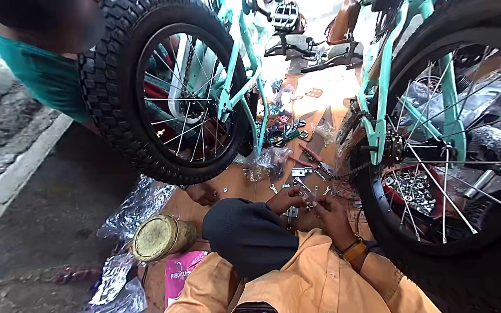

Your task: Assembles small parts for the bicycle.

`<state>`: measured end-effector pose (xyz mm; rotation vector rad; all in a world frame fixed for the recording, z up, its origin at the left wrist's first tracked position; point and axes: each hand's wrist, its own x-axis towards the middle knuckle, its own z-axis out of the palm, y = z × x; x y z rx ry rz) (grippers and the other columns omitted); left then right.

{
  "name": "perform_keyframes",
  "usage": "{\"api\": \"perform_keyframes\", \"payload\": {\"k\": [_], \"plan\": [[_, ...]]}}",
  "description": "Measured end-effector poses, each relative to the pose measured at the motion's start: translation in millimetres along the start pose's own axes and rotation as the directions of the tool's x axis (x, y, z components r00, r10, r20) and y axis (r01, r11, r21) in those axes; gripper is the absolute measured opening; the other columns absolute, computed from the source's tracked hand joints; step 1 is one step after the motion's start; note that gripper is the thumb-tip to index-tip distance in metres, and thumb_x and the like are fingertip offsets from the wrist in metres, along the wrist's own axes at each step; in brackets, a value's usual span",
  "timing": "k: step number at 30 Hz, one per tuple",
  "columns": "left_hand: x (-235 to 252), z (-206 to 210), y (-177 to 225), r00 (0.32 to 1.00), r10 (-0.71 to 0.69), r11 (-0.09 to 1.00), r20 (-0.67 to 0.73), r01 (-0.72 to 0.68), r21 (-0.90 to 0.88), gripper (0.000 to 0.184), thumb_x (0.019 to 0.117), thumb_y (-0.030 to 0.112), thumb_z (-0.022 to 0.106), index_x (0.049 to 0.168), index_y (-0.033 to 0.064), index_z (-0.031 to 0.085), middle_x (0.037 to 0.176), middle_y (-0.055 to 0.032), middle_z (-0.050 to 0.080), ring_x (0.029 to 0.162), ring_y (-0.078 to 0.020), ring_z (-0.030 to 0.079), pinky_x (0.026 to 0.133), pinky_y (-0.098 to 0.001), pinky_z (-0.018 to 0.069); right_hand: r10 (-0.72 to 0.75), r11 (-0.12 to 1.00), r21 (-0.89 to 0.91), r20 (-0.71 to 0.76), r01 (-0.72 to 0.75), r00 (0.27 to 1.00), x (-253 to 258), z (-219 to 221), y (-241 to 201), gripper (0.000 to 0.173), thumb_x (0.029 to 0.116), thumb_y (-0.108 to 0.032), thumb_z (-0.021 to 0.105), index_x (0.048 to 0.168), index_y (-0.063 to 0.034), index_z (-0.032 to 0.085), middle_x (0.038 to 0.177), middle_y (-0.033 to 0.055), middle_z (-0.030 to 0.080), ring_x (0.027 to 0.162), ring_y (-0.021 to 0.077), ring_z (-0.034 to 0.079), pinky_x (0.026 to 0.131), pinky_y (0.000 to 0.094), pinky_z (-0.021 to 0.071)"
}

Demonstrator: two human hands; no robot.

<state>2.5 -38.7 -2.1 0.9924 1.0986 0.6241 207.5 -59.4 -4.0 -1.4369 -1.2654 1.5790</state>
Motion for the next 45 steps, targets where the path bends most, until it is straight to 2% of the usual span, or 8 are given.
{"api": "perform_keyframes", "payload": {"k": [5,9,14,21,24,28,41,45], "plan": [[1.5,2.2,-0.4,0.995,0.023,1.0,0.092,-0.021,-0.02,0.015,0.1001,0.003,0.057,0.113,-0.0024,0.062,0.09,-0.0078,0.07,0.079,-0.0125,0.065,0.076,-0.0307,0.0551,-0.046,0.997,0.063,-0.018,0.047,0.999,3.5,1.1,-4.3,0.011,0.0954,-0.01,0.071,0.105,-0.0058,0.07,0.087,0.0069,0.071,0.073,0.017,0.067,0.066,0.0332,0.058],[4.6,3.4,3.8,0.997,0.017,1.0,0.081,-0.015,-0.019,0.012,0.1023,0.01,0.059,0.107,-0.0009,0.062,0.084,-0.0061,0.069,0.074,-0.0107,0.065,0.071,-0.0277,0.0542,-0.049,0.996,0.074,-0.023,0.051,0.999,5.9,-1.4,-4.3,0.012,0.0901,-0.008,0.077,0.099,-0.0056,0.068,0.078,0.0069,0.068,0.065,0.0172,0.064,0.061,0.0323,0.0558],[5.3,7.4,4.0,1.0,-0.02,1.0,0.02,0.02,-0.003,0.012,0.1017,0.008,0.061,0.107,-0.002,0.064,0.08,-0.0064,0.067,0.066,-0.0111,0.063,0.067,-0.0277,0.0556,-0.003,0.986,0.166,0.01,0.002,1.0,5.1,-3.9,2.6,0.009,0.0912,-0.008,0.076,0.096,-0.0041,0.07,0.083,0.0093,0.069,0.071,0.0193,0.065,0.066,0.0332,0.0569],[3.7,5.5,2.6,0.999,0.018,1.0,-0.052,-0.017,0.013,0.012,0.1003,0.008,0.064,0.105,-0.0022,0.066,0.079,-0.0075,0.067,0.063,-0.0103,0.06,0.063,-0.0259,0.0526,0.125,0.933,0.326,0.101,-0.151,0.987,7.7,-5.4,7.7,0.014,0.0975,-0.007,0.068,0.109,0.0006,0.07,0.087,0.0114,0.07,0.07,0.0162,0.064,0.067,0.0297,0.0566],[5.1,3.5,-1.1,0.998,0.032,0.999,-0.06,-0.031,0.01,0.013,0.1003,0.01,0.065,0.106,-0.0019,0.066,0.079,-0.0079,0.067,0.063,-0.0109,0.06,0.063,-0.0265,0.0524,0.179,0.911,0.349,0.145,-0.219,0.973,7.2,-5.4,8.7,0.017,0.1011,-0.01,0.063,0.112,0.0008,0.071,0.088,0.0127,0.071,0.072,0.0176,0.066,0.07,0.0308,0.0582],[5.2,3.5,0.3,0.997,0.001,0.998,-0.082,0.004,0.062,0.017,0.1001,0.011,0.065,0.11,-0.0019,0.065,0.08,-0.0077,0.067,0.066,-0.0117,0.061,0.067,-0.0293,0.0534,0.151,0.919,0.34,0.162,-0.199,0.975,7.8,-5.7,13.2,0.019,0.1033,-0.008,0.059,0.116,0.0009,0.069,0.09,0.0111,0.07,0.075,0.0166,0.066,0.072,0.031,0.0583],[7.6,5.2,-0.7,0.998,-0.038,0.999,-0.047,0.038,0.006,0.021,0.0957,0.009,0.071,0.112,-0.0022,0.065,0.088,-0.0105,0.069,0.069,-0.0135,0.063,0.068,-0.0291,0.055,0.122,0.948,0.28,0.119,-0.151,0.985,8.6,-6.2,13.9,0.017,0.1005,-0.009,0.064,0.112,-0.0001,0.073,0.088,0.0118,0.071,0.073,0.0185,0.067,0.071,0.0314,0.0585],[8.2,5.1,-1.4,0.997,-0.052,0.999,-0.054,0.052,-0.008,0.029,0.0948,0.008,0.072,0.12,-0.002,0.061,0.094,-0.0113,0.068,0.072,-0.0143,0.063,0.07,-0.0298,0.0557,0.117,0.954,0.263,0.121,-0.145,0.986,8.5,-6.4,12.4,0.017,0.1006,-0.009,0.064,0.112,-0.0007,0.073,0.088,0.012,0.072,0.075,0.019,0.068,0.072,0.0315,0.0589]]}}
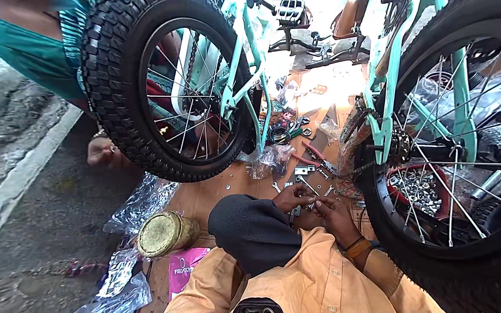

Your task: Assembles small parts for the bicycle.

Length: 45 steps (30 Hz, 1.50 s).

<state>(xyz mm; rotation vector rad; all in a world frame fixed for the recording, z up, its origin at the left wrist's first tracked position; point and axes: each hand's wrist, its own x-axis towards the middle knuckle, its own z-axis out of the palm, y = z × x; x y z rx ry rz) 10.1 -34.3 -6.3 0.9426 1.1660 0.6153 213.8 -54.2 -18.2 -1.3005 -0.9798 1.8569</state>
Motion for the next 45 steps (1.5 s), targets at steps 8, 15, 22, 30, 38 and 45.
{"api": "perform_keyframes", "payload": {"k": [8,15,22,30,38,45], "plan": [[1.7,-0.6,-6.1,0.995,-0.047,0.998,-0.089,0.05,0.026,0.042,0.0916,0.011,0.077,0.121,0.0019,0.049,0.105,-0.0137,0.066,0.086,-0.0206,0.066,0.077,-0.0377,0.056,-0.032,0.997,-0.071,-0.015,0.031,0.999,-2.4,2.8,-2.3,0.018,0.1014,-0.013,0.065,0.113,-0.002,0.073,0.09,0.0119,0.073,0.077,0.0206,0.07,0.074,0.0334,0.0601],[2.4,-1.7,-7.9,0.987,-0.02,0.991,-0.161,0.04,0.127,0.044,0.0861,0.014,0.083,0.115,-0.0022,0.054,0.116,-0.0188,0.066,0.099,-0.0269,0.068,0.089,-0.0466,0.0553,-0.035,0.988,-0.153,-0.052,0.026,0.998,-4.7,6.9,-6.3,0.016,0.1007,-0.014,0.066,0.111,-0.0053,0.074,0.09,0.0089,0.074,0.078,0.019,0.071,0.075,0.0333,0.0605],[6.2,-9.0,-15.1,0.983,0.065,0.956,-0.171,-0.012,0.293,0.034,0.0851,0.025,0.085,0.081,0.0051,0.057,0.066,-0.0027,0.05,0.059,-0.0143,0.047,0.06,-0.0346,0.0423,-0.024,0.98,-0.198,-0.067,0.01,0.997,-4.0,8.6,-5.9,0.016,0.1019,-0.015,0.065,0.111,-0.0052,0.074,0.091,0.008,0.075,0.078,0.0179,0.071,0.075,0.0334,0.0611],[1.4,-1.7,-8.5,0.998,0.058,0.991,-0.015,-0.056,0.118,0.013,0.0957,0.006,0.07,0.105,-0.0021,0.068,0.085,-0.0104,0.07,0.072,-0.0161,0.067,0.071,-0.032,0.0579,-0.018,0.975,-0.223,-0.07,0.002,0.997,-1.9,7.3,-2.8,0.017,0.1026,-0.013,0.063,0.113,-0.0045,0.072,0.091,0.0084,0.075,0.077,0.0175,0.072,0.075,0.0328,0.0617],[0.6,-1.4,-8.8,1.0,-0.031,0.999,0.005,0.031,0.032,0.015,0.0956,0.006,0.071,0.106,-0.0041,0.068,0.087,-0.0125,0.072,0.075,-0.0178,0.071,0.074,-0.0336,0.0611,-0.025,0.963,-0.27,-0.068,0.006,0.997,0.6,7.1,3.2,0.012,0.1014,-0.014,0.065,0.106,-0.0054,0.072,0.087,0.0081,0.074,0.074,0.0186,0.072,0.073,0.0346,0.0626],[-1.0,0.9,-5.4,0.998,-0.059,0.998,0.01,0.059,0.039,0.013,0.0967,0.005,0.069,0.104,-0.0051,0.067,0.084,-0.0122,0.072,0.071,-0.0167,0.071,0.071,-0.0326,0.0614,-0.07,0.938,-0.344,-0.043,0.051,0.997,4.8,5.6,14.6,0.01,0.099,-0.018,0.069,0.101,-0.0079,0.072,0.083,0.0057,0.073,0.07,0.0171,0.071,0.068,0.0348,0.0627]]}}
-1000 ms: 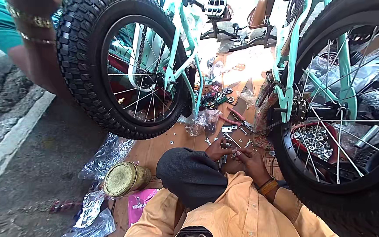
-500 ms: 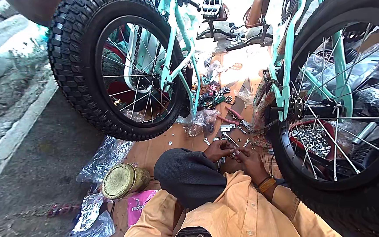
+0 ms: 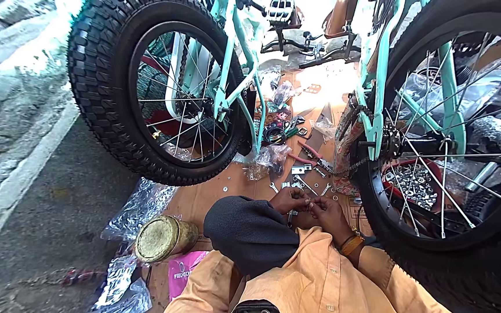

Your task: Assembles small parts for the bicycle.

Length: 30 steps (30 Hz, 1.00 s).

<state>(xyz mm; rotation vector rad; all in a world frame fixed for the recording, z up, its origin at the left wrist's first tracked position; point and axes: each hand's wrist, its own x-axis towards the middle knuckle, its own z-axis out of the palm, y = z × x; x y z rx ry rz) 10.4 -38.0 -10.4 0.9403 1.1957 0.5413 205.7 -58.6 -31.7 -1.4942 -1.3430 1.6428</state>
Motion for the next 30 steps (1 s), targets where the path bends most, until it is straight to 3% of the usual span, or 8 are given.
{"api": "perform_keyframes", "payload": {"k": [9,30], "plan": [[-2.4,1.0,3.0,1.0,-0.022,1.0,0.0,0.022,0.021,0.011,0.0983,0.004,0.066,0.103,-0.0055,0.067,0.084,-0.0116,0.073,0.071,-0.0163,0.071,0.07,-0.0318,0.0613,0.007,0.996,-0.085,0.006,-0.006,1.0,-4.3,-0.2,-6.7,0.011,0.0995,-0.02,0.069,0.099,-0.0094,0.073,0.082,0.0037,0.072,0.069,0.0149,0.069,0.067,0.0338,0.0607],[-0.8,-0.3,1.2,0.999,-0.031,0.998,0.018,0.03,0.049,0.014,0.0994,0.005,0.065,0.106,-0.0061,0.068,0.087,-0.013,0.073,0.074,-0.0178,0.072,0.073,-0.0341,0.0619,0.04,0.995,-0.091,0.026,-0.037,0.999,-4.2,-1.9,-10.9,0.011,0.1003,-0.017,0.066,0.1,-0.0074,0.073,0.084,0.005,0.073,0.07,0.0164,0.07,0.068,0.0357,0.0616]]}}
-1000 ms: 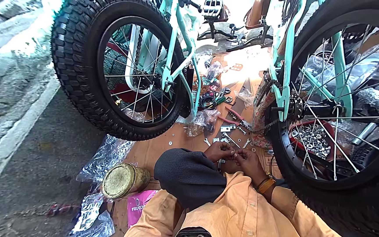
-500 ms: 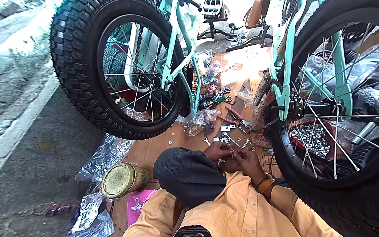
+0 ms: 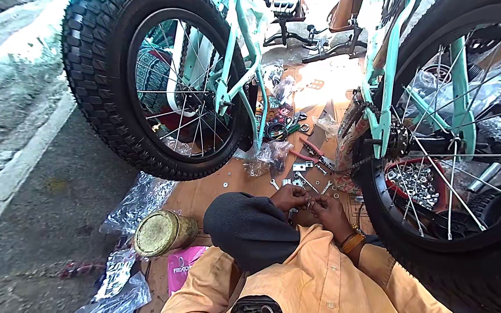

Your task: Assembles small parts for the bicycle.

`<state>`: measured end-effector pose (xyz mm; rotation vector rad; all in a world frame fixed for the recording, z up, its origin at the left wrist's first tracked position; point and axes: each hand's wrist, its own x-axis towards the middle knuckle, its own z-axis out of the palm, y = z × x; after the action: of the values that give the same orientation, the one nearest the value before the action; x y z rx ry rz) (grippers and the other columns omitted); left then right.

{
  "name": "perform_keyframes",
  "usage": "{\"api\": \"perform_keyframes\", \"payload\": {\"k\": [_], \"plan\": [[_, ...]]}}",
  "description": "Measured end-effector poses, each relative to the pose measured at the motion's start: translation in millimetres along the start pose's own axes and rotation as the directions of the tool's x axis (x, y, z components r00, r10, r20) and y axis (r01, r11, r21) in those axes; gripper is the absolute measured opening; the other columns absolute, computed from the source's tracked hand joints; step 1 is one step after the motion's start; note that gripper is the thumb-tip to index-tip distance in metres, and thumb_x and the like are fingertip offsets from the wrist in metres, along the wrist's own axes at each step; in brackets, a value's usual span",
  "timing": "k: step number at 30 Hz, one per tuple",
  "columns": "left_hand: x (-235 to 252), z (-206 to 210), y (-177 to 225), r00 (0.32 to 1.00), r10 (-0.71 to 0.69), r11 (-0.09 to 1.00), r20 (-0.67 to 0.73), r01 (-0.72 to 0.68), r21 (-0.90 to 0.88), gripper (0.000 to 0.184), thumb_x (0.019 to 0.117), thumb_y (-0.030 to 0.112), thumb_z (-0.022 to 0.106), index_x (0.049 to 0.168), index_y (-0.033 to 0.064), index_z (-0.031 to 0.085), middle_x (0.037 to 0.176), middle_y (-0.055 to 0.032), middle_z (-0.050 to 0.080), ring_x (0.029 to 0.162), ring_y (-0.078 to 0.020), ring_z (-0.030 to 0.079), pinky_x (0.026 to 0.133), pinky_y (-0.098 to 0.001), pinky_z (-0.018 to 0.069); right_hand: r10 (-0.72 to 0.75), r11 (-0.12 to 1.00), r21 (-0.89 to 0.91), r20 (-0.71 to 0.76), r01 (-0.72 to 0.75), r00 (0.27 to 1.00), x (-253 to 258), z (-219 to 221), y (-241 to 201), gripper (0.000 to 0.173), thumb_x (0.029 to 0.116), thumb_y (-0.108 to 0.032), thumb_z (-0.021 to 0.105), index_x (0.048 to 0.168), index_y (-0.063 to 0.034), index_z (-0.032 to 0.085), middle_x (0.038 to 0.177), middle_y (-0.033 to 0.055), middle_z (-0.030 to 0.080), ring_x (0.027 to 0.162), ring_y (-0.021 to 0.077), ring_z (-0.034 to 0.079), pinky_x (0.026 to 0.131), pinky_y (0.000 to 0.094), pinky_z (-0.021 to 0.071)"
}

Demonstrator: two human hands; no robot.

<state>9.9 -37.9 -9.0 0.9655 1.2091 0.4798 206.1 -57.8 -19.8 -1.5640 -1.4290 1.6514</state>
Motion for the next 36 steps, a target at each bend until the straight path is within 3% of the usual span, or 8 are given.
{"api": "perform_keyframes", "payload": {"k": [17,20,26,32,36], "plan": [[-1.4,-0.2,0.9,0.999,-0.008,0.999,0.037,0.01,-0.036,0.016,0.1026,0.006,0.06,0.109,-0.0064,0.068,0.089,-0.011,0.074,0.075,-0.0157,0.072,0.071,-0.0312,0.0612,-0.02,0.997,-0.069,0.0,0.02,1.0,1.9,0.0,4.2,0.012,0.1009,-0.02,0.065,0.096,-0.0099,0.07,0.076,0.0043,0.069,0.063,0.0162,0.066,0.062,0.036,0.0588],[-0.9,-0.1,0.5,0.999,-0.01,0.999,0.044,0.012,-0.039,0.018,0.0995,0.01,0.066,0.109,-0.0063,0.066,0.088,-0.0121,0.073,0.077,-0.0173,0.072,0.075,-0.0335,0.0616,-0.045,0.993,-0.108,-0.013,0.044,0.999,2.5,0.7,6.2,0.013,0.1008,-0.02,0.064,0.096,-0.0097,0.069,0.075,0.0039,0.067,0.062,0.0163,0.065,0.061,0.0367,0.0579],[3.2,-0.5,-4.6,1.0,-0.009,1.0,0.026,0.009,-0.002,0.013,0.0985,0.001,0.062,0.109,-0.0052,0.066,0.089,-0.0122,0.074,0.075,-0.0174,0.072,0.074,-0.0333,0.0615,-0.09,0.973,-0.216,-0.031,0.082,0.995,1.9,3.7,6.8,0.012,0.1002,-0.02,0.064,0.095,-0.0102,0.067,0.07,0.0029,0.063,0.057,0.0152,0.06,0.056,0.0363,0.0527],[4.7,0.7,-1.6,0.998,-0.065,0.996,0.012,0.065,0.061,0.018,0.1009,0.011,0.064,0.109,-0.0043,0.068,0.09,-0.0114,0.074,0.076,-0.0159,0.072,0.072,-0.0326,0.0601,-0.176,0.935,-0.322,-0.058,0.148,0.983,3.1,5.9,8.4,0.011,0.0976,-0.019,0.065,0.096,-0.0084,0.068,0.075,0.0048,0.061,0.062,0.0183,0.059,0.06,0.0405,0.0528],[5.3,0.9,-3.1,0.997,-0.081,0.992,0.018,0.079,0.096,0.016,0.1001,0.009,0.064,0.108,-0.0047,0.067,0.091,-0.0124,0.073,0.077,-0.0178,0.071,0.074,-0.0353,0.0607,-0.206,0.919,-0.354,-0.059,0.172,0.977,4.4,7.3,11.6,0.012,0.0971,-0.021,0.066,0.095,-0.0102,0.068,0.076,0.0039,0.062,0.065,0.0187,0.059,0.062,0.0418,0.0526]]}}
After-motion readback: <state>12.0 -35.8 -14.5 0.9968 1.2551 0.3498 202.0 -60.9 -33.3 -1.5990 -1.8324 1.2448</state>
